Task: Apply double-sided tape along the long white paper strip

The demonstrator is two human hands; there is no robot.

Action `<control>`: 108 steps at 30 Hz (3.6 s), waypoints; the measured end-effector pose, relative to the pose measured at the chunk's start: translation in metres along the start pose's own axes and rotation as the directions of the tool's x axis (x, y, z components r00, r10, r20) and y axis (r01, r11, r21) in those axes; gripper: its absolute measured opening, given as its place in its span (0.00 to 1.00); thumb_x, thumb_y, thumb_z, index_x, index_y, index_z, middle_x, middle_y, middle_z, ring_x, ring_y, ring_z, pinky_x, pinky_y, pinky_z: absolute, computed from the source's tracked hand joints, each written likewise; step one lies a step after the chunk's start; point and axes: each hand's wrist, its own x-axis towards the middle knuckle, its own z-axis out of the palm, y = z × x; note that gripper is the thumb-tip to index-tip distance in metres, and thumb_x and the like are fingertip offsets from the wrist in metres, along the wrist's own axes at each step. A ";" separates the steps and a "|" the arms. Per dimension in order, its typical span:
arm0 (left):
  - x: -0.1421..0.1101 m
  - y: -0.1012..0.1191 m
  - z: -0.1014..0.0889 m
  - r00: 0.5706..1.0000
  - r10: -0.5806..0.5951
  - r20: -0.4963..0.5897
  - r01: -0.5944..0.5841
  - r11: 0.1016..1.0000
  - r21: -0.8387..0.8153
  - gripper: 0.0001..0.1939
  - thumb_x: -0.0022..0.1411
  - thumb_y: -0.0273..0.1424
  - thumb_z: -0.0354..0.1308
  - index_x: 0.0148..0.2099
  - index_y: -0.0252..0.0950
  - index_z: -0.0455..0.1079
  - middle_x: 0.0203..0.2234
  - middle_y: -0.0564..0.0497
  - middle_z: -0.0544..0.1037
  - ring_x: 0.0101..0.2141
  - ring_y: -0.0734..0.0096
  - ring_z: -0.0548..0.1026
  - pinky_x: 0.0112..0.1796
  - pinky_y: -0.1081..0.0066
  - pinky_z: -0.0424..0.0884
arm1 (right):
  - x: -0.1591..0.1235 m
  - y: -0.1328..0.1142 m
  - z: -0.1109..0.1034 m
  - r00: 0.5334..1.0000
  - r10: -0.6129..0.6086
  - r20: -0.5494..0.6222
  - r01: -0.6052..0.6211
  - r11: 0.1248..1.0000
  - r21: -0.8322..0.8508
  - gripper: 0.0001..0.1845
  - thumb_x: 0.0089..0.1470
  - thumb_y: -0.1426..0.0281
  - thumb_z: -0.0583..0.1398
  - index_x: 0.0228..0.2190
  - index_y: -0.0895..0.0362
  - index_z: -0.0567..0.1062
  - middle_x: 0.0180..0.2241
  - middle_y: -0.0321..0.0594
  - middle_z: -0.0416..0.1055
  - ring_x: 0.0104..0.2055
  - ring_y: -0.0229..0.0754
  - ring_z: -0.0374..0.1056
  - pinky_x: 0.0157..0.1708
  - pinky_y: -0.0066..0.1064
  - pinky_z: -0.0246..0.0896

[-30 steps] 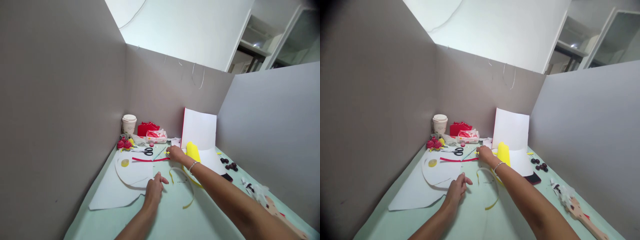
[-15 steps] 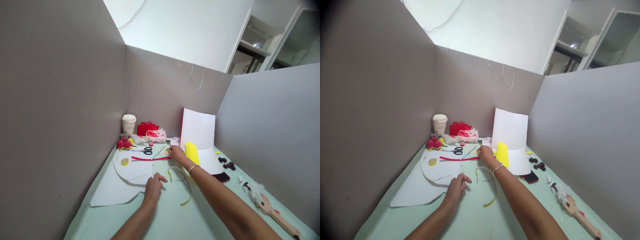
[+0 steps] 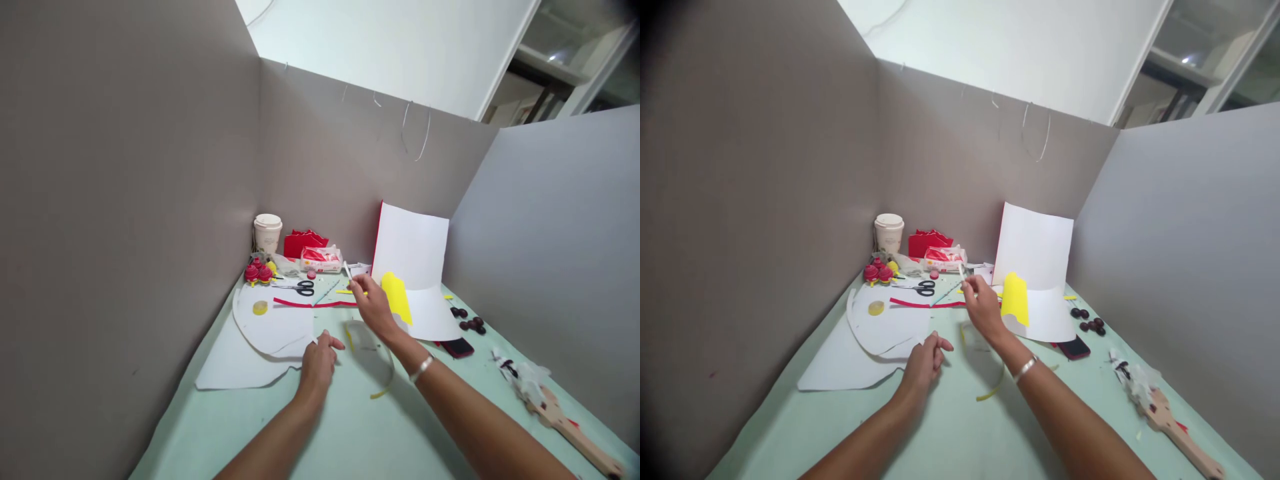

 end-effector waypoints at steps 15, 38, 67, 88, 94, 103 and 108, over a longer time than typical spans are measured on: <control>-0.032 -0.007 0.005 0.998 -0.061 0.005 0.061 0.994 -0.094 0.15 0.51 0.43 0.54 0.30 0.35 0.66 0.14 0.62 0.59 0.14 0.83 0.54 0.17 0.77 0.45 | -0.099 0.013 -0.005 0.964 0.158 0.213 -0.261 0.419 0.870 0.10 0.55 0.62 0.59 0.35 0.57 0.71 0.31 0.40 0.72 0.32 0.40 0.65 0.36 0.32 0.59; -0.071 -0.007 -0.001 0.994 0.103 0.030 -0.103 0.994 -0.022 0.14 0.55 0.43 0.61 0.32 0.37 0.67 0.15 0.61 0.59 0.17 0.82 0.53 0.18 0.80 0.49 | -0.120 0.007 -0.002 0.969 -0.163 0.186 0.069 0.900 0.431 0.06 0.53 0.71 0.60 0.35 0.54 0.74 0.32 0.36 0.72 0.34 0.39 0.66 0.38 0.31 0.62; -0.049 0.000 -0.020 0.995 0.042 0.093 -0.001 0.914 -0.405 0.13 0.54 0.37 0.65 0.33 0.34 0.66 0.18 0.59 0.65 0.16 0.85 0.57 0.17 0.82 0.54 | -0.112 0.003 -0.012 0.908 -0.343 0.239 0.229 0.886 0.403 0.06 0.56 0.70 0.59 0.35 0.54 0.77 0.29 0.38 0.72 0.35 0.42 0.66 0.40 0.36 0.60; -0.050 0.005 -0.020 0.982 0.028 0.186 0.056 0.902 -0.428 0.14 0.57 0.38 0.64 0.31 0.35 0.65 0.18 0.60 0.64 0.15 0.85 0.56 0.16 0.81 0.53 | -0.111 0.005 -0.014 0.912 -0.361 0.196 0.241 0.856 0.457 0.08 0.56 0.71 0.58 0.34 0.55 0.78 0.29 0.40 0.73 0.35 0.43 0.66 0.40 0.37 0.60; -0.044 0.006 -0.026 0.948 -0.019 0.316 0.215 0.772 -0.598 0.09 0.62 0.33 0.58 0.33 0.34 0.65 0.16 0.62 0.58 0.15 0.85 0.54 0.16 0.81 0.53 | -0.110 0.007 -0.015 0.910 -0.376 0.174 0.252 0.836 0.487 0.09 0.56 0.71 0.57 0.34 0.56 0.78 0.30 0.41 0.73 0.36 0.44 0.66 0.40 0.38 0.60; -0.049 0.001 -0.019 0.977 0.012 0.214 0.064 0.937 -0.343 0.13 0.58 0.36 0.64 0.31 0.33 0.65 0.21 0.57 0.67 0.18 0.85 0.60 0.18 0.83 0.57 | -0.112 0.006 -0.014 0.908 -0.383 0.167 0.275 0.849 0.452 0.07 0.54 0.72 0.58 0.33 0.55 0.77 0.28 0.39 0.72 0.34 0.42 0.66 0.39 0.37 0.61; -0.047 0.005 -0.024 0.951 -0.038 0.307 0.199 0.835 -0.514 0.11 0.58 0.34 0.63 0.32 0.34 0.64 0.19 0.60 0.62 0.15 0.86 0.55 0.16 0.81 0.53 | -0.112 0.007 -0.015 0.909 -0.376 0.177 0.259 0.846 0.466 0.07 0.54 0.71 0.58 0.33 0.55 0.77 0.28 0.40 0.72 0.34 0.43 0.65 0.39 0.37 0.61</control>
